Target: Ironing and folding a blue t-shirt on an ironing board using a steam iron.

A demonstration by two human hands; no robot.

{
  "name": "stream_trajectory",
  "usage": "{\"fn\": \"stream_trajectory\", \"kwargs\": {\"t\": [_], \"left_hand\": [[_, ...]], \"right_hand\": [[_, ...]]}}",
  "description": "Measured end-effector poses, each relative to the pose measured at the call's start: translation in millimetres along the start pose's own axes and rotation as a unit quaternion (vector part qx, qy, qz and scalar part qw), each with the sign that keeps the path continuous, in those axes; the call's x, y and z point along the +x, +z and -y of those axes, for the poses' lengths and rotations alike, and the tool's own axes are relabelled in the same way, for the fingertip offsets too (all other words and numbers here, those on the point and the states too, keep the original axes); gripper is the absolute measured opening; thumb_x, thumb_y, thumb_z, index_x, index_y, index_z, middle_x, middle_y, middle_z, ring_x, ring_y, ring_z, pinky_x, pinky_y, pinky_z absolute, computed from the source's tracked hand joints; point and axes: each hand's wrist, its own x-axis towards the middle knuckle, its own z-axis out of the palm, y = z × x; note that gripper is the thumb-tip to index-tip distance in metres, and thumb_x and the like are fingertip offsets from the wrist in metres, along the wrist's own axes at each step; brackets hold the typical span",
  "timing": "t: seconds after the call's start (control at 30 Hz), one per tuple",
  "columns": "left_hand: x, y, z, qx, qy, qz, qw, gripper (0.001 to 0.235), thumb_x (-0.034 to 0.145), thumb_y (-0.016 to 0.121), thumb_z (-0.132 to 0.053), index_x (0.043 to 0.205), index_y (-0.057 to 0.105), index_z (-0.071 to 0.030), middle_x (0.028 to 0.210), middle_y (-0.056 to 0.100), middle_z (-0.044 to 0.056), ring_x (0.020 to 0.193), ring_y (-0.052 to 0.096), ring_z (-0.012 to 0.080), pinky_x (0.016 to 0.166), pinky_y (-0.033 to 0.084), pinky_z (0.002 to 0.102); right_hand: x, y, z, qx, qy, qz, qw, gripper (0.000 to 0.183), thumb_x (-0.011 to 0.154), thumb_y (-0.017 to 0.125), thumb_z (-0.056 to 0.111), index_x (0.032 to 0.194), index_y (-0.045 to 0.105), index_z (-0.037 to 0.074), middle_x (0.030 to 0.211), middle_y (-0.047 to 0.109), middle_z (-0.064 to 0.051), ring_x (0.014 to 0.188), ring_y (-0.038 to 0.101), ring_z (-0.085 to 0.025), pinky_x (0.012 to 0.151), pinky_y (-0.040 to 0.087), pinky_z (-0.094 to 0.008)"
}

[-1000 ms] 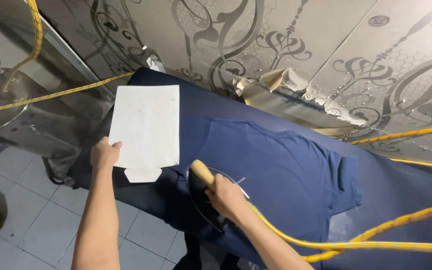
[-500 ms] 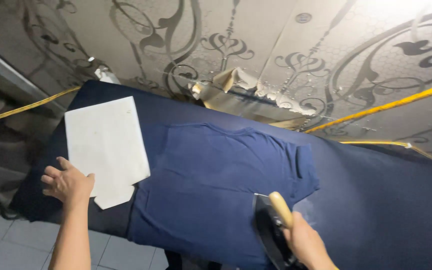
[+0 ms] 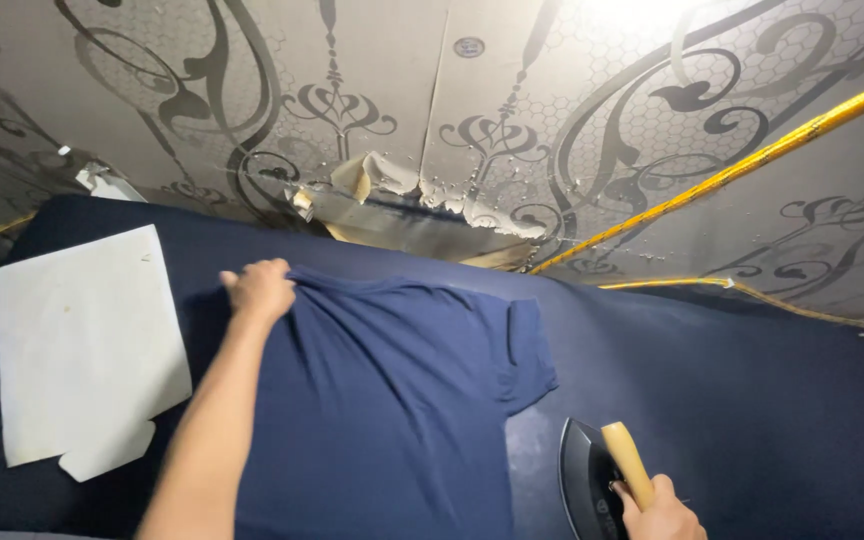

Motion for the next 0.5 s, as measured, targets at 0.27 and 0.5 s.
{"fn": "stream_trajectory", "kwargs": {"t": [0.27, 0.5], "left_hand": [[-56, -35, 7, 0.047, -0.119, -0.16, 0.979, 0.048, 0.072, 0.078, -0.02, 0.118, 0.071, -0.008, 0.119, 0.065, 0.02, 0.111, 0.06, 0.0418, 0.094, 0.042, 0.06], [-133, 0, -181, -0.105, 0.299, 0.055, 0.947, 0.094, 0.068, 0.083, -0.058, 0.147, 0.048, -0.023, 0.157, 0.028, 0.023, 0.145, 0.021, 0.0477, 0.108, 0.015, 0.072]], "right_hand": [[12, -21, 7, 0.023, 0.006, 0.018, 1.0, 0.052, 0.08, 0.073, 0.061, 0.104, 0.064, 0.015, 0.082, 0.074, -0.01, 0.079, 0.076, -0.031, 0.07, 0.06, -0.047], [11, -85, 25, 0.143, -0.023, 0.212, 0.966, 0.049, 0.087, 0.069, 0.053, 0.112, 0.064, 0.012, 0.091, 0.073, -0.016, 0.081, 0.076, -0.031, 0.076, 0.061, -0.044]]}}
